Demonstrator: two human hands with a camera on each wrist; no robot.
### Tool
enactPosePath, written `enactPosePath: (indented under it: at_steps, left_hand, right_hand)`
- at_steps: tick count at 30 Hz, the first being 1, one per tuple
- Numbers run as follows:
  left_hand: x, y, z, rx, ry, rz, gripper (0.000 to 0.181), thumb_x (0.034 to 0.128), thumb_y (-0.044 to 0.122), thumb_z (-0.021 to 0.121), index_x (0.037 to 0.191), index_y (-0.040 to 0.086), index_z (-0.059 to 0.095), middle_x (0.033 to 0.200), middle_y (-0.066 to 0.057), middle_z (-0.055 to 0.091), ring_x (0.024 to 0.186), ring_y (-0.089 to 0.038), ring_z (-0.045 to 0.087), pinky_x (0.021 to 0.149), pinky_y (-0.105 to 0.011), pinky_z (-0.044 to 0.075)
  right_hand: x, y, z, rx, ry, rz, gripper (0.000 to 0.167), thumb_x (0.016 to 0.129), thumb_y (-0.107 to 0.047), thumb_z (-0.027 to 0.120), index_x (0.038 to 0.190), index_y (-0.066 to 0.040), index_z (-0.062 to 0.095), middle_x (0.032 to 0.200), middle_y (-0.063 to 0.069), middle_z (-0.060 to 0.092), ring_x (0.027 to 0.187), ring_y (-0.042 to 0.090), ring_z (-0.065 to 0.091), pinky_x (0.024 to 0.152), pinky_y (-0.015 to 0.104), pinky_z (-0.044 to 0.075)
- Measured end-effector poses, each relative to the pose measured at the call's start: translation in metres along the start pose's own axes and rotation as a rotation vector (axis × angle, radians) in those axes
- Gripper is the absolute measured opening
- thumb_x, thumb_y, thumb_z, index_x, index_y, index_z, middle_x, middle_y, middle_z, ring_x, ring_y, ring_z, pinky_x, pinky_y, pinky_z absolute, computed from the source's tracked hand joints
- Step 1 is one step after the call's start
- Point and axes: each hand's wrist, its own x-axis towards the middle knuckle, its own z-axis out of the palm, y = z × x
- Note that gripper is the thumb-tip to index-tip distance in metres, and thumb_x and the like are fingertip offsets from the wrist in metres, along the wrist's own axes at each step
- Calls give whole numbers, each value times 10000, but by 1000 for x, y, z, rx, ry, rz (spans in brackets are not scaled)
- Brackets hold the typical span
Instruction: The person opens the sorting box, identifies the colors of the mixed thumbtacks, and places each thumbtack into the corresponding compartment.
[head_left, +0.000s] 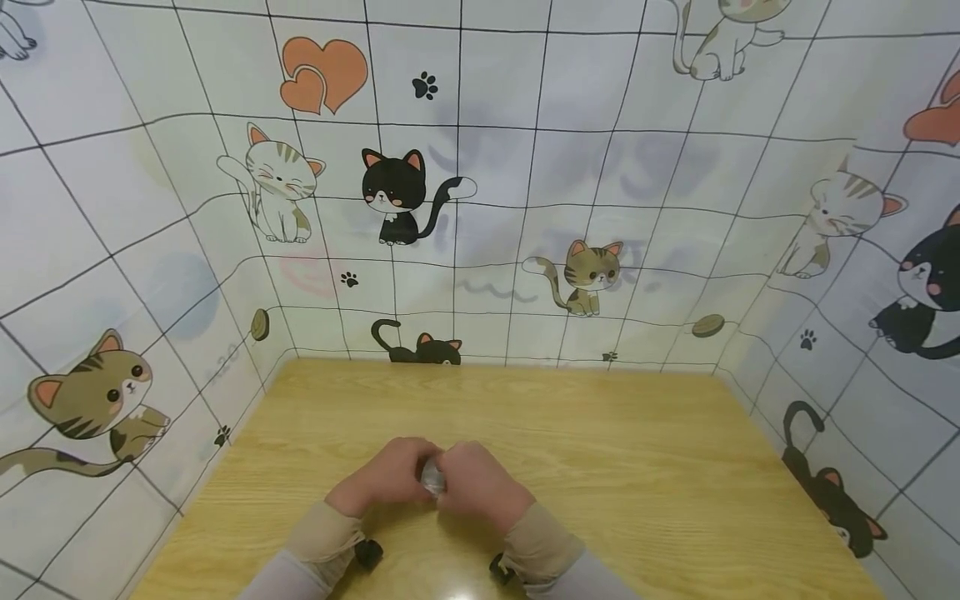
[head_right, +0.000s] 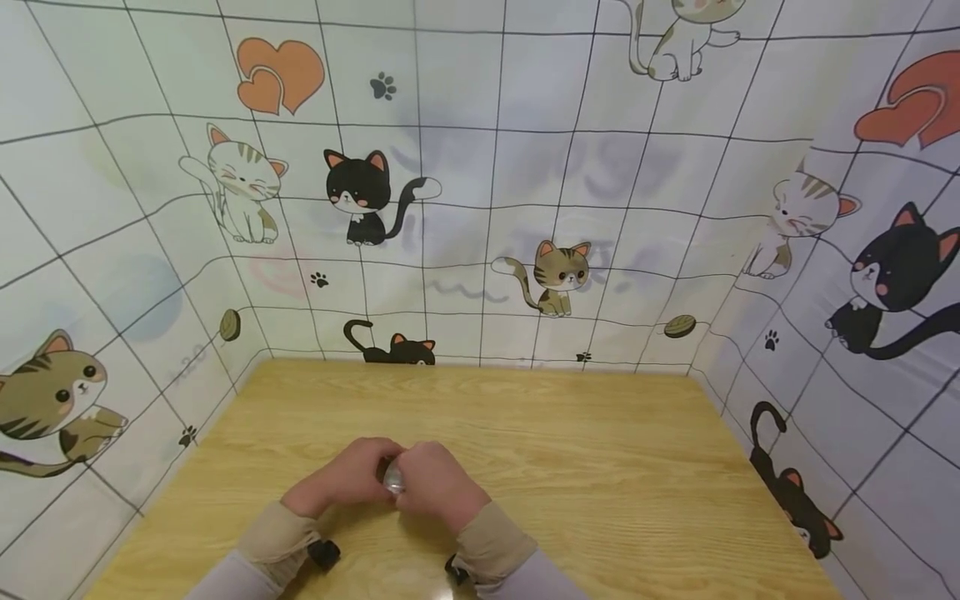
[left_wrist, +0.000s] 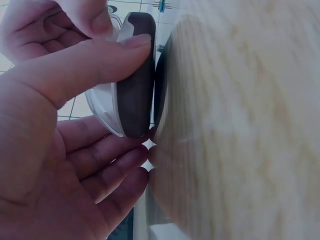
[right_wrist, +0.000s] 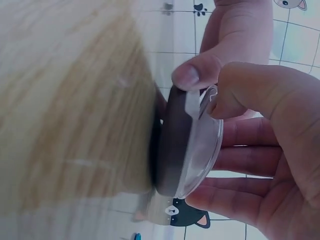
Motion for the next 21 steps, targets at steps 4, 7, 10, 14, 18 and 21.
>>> enactPosePath:
  at_steps: [4,7,10,14,18,21]
  left_hand:
    - [-1,-1,0,-26,-9,-14,588,653,206,969,1205,203,766,1080,112,746,925,-46,652,822,-273,560]
    - [-1,-2,1,-41,-25,-34,609,635,210,983,1202,216,759,1079,126,735,926,-42,644,826,-267,555]
    - [-1,-3,1,-54,-36,-44,638,629,235,1007,1212,217,749,1093,126,727,932,-44,638,832,-263,551]
    - [-1,-4,1,-70,-41,-39,670,626,251,1023,1232,198,740,1131,101,727,951,-53,636,840,-263,548]
    - [-1,-4,1,-65,-42,-43,657,642,251,1018,1232,191,736,1141,89,725,956,-47,632,846,-255,542]
    - [-1,-3,1,-49,-35,-40,663,636,255,1024,1226,166,734,1138,68,729,946,-52,631,836,-256,540]
  right_hand:
    - [-1,3,-3,25,30,-17,370,705,-276,862,622,-253,502,566,-143,453,537,39,405,539,200,352]
    - [-1,7,-6,70,24,-15,413,696,-281,860,615,-256,456,556,-158,360,531,24,342,531,170,310]
    - [-1,12,-8,185,-23,34,314,718,-201,812,646,-211,506,593,-136,379,552,23,340,519,157,299]
    - [-2,20,-11,333,-49,100,65,731,-133,732,791,-124,710,688,-88,577,611,34,435,542,165,373]
    - [-3,28,-12,403,-31,95,136,766,-130,720,885,-116,784,761,-69,682,634,23,499,568,161,437]
    - [-2,32,-12,420,-29,67,78,831,-140,735,879,-121,793,753,-85,690,622,-2,490,575,148,442]
